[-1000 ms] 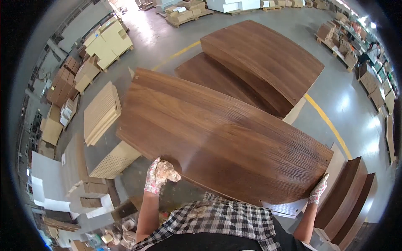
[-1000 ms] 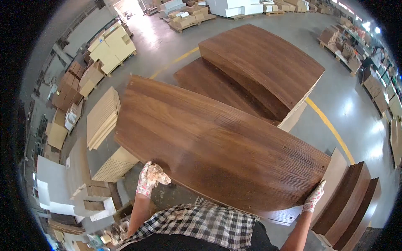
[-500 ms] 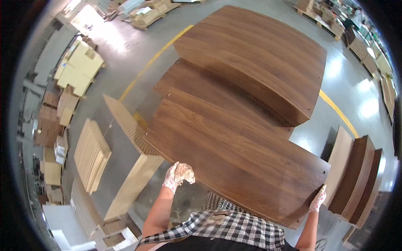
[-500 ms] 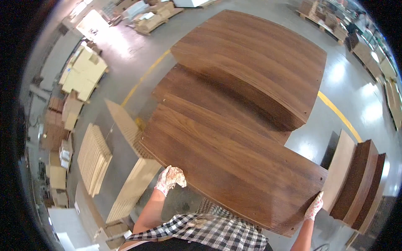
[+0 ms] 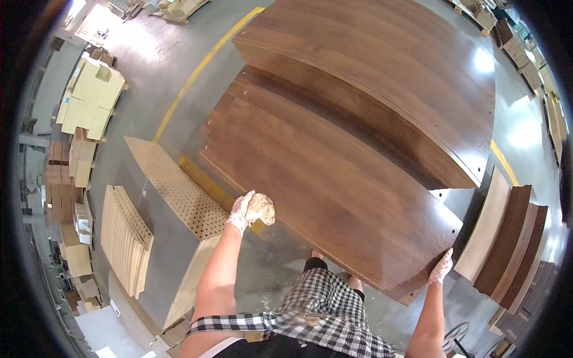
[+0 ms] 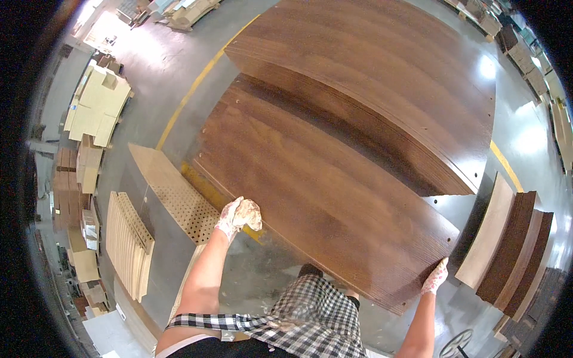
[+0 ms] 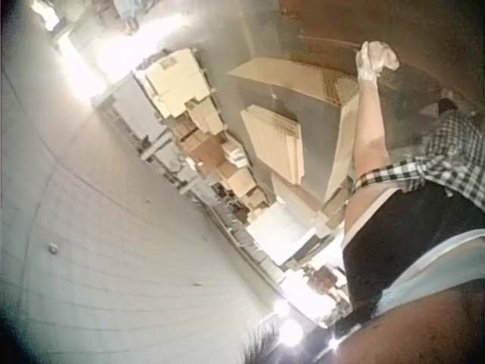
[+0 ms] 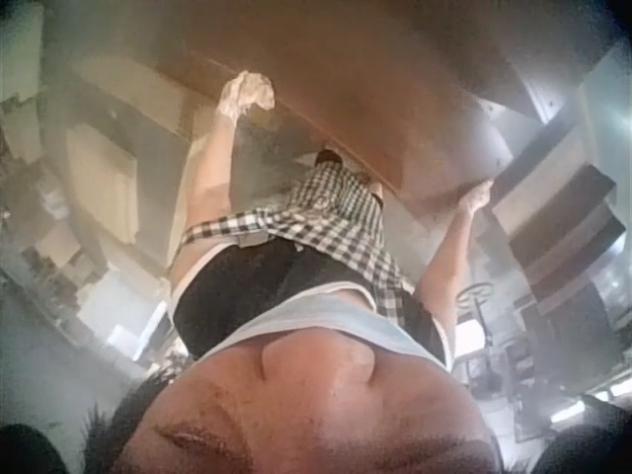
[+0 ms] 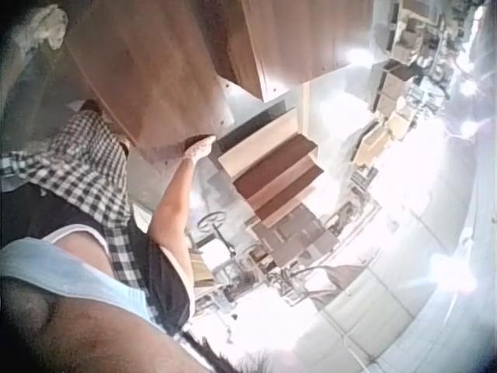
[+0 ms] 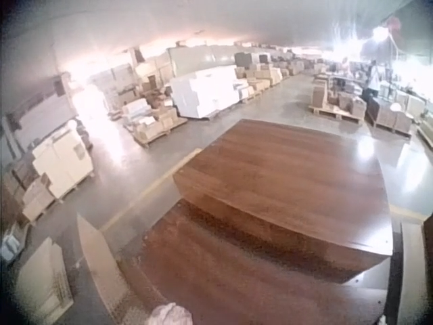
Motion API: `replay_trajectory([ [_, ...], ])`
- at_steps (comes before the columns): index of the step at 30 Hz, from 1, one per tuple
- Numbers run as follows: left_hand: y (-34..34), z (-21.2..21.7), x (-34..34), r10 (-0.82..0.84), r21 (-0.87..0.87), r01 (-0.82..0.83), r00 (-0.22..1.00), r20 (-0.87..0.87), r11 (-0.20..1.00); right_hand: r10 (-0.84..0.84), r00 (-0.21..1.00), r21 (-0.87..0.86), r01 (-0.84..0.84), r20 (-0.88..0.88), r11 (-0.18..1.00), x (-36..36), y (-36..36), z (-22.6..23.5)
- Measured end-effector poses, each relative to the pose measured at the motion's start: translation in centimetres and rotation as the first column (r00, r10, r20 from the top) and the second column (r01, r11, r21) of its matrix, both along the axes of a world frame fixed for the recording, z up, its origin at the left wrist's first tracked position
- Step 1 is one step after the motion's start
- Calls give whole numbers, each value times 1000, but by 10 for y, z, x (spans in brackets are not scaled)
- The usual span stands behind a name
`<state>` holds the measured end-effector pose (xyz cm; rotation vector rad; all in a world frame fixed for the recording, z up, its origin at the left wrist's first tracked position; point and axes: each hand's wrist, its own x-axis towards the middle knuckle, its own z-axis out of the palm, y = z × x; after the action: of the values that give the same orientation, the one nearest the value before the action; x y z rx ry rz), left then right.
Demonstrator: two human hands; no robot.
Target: The person carries a wooden board and places it onto a workbench. The person then applies liquid from a bottle onto the board and wipes its surfaces and edges using cloths and a sponge.
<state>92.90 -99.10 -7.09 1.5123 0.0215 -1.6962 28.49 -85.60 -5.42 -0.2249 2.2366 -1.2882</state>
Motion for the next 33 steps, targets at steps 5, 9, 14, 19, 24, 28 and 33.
replay_trajectory([
  [5,-40,18,-7,-263,100,245,925,276,964,159,982,14,-162,105,987,-6,-24,-36],
  [9,-55,5,6,-182,66,170,903,389,983,201,970,-31,-198,135,980,9,-39,-55],
  [14,-82,10,1,-226,155,176,877,424,972,299,951,-3,-300,78,954,14,-46,-49],
  [19,-91,-48,34,-263,139,227,889,374,964,282,957,67,-287,66,956,1,-55,-53],
  [24,-72,-66,100,-397,68,392,889,229,917,346,935,204,-356,83,912,48,-97,-14],
  [28,-112,3,7,-112,720,556,-817,566,-416,312,944,74,-320,106,944,11,-77,-33],
  [33,-110,49,-16,-182,750,562,-826,534,-349,311,941,108,-326,133,939,22,-85,-28],
])
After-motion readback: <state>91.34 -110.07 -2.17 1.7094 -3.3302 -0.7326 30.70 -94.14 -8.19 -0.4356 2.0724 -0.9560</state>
